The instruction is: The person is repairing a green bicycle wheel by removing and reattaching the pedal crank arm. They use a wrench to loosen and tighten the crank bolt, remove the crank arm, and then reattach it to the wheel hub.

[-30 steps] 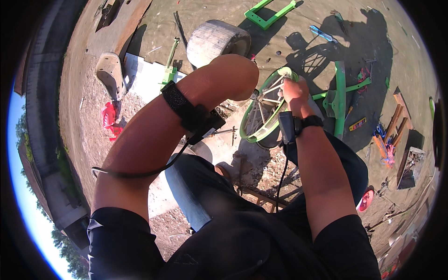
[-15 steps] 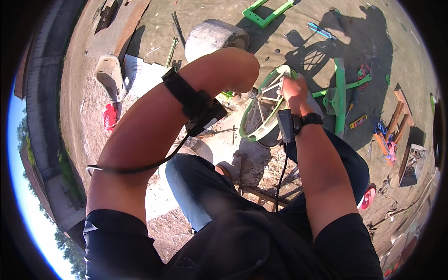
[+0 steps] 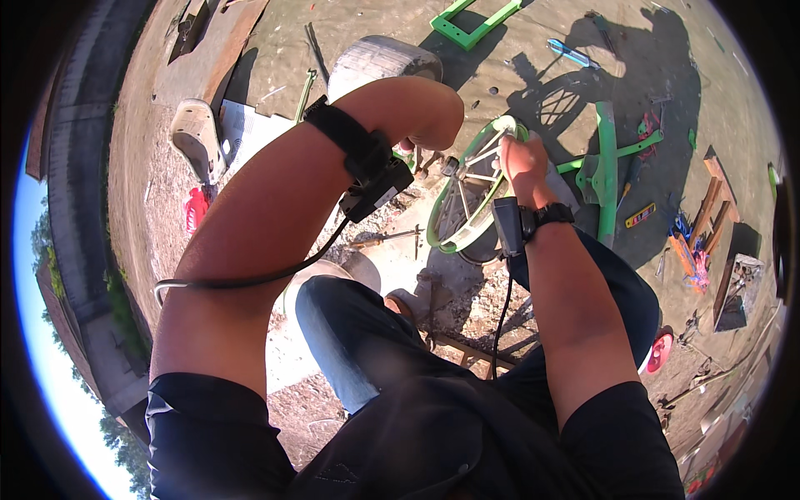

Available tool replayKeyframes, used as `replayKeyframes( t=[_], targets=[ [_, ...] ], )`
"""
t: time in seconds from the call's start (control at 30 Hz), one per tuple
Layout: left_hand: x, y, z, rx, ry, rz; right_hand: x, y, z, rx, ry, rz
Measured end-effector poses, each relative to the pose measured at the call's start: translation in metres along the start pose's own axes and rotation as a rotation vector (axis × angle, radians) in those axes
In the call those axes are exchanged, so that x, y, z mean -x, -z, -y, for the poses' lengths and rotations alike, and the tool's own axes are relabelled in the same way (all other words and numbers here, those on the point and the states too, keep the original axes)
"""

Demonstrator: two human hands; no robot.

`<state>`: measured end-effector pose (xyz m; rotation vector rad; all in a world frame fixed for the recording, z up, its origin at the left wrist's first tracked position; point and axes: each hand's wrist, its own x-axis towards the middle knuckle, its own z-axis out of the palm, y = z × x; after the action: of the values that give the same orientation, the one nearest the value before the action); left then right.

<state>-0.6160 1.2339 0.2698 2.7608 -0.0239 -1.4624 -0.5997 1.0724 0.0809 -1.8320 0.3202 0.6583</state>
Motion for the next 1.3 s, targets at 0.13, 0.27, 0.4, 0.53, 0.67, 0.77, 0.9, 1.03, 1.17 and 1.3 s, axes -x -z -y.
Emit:
replayKeyframes(
  t=[0.13,0.27,0.4,0.53,0.67,0.77,0.9,1.03,1.17,1.3],
  targets=[
    [0.008,0.003,0.0,0.076,0.001,-0.018,-0.007,0.001,-0.004,0.036,0.014,-0.012],
    [-0.001,0.003,0.003,-0.059,-0.082,-0.003,-0.024,-0.003,-0.021,0.068,0.046,-0.028],
    [-0.012,0.004,-0.003,-0.048,-0.029,-0.045,-0.02,-0.003,-0.017,0.06,0.039,0.002],
    [-0.03,0.005,-0.006,-0.158,-0.077,-0.242,-0.028,-0.004,-0.026,0.131,0.097,-0.08],
    [-0.058,-0.007,-0.009,-0.068,-0.001,-0.329,-0.015,-0.004,-0.017,0.11,0.088,-0.072],
    [-0.055,-0.012,-0.007,0.117,0.04,-0.536,0.0,-0.001,0.004,0.031,0.019,-0.051],
    [-0.033,-0.046,0.004,0.368,0.09,-0.886,-0.045,0.012,-0.019,1.156,0.846,0.077],
    [-0.058,-0.073,-0.008,0.856,-0.06,-1.036,-0.088,0.008,-0.066,0.661,0.586,0.082],
    [-0.083,-0.085,-0.018,1.093,-0.037,-1.036,-0.035,0.009,-0.021,0.289,0.246,-0.173],
    [-0.089,-0.088,-0.001,1.164,-0.038,-1.107,0.04,-0.006,-0.014,0.632,0.167,-0.266]
  ],
)
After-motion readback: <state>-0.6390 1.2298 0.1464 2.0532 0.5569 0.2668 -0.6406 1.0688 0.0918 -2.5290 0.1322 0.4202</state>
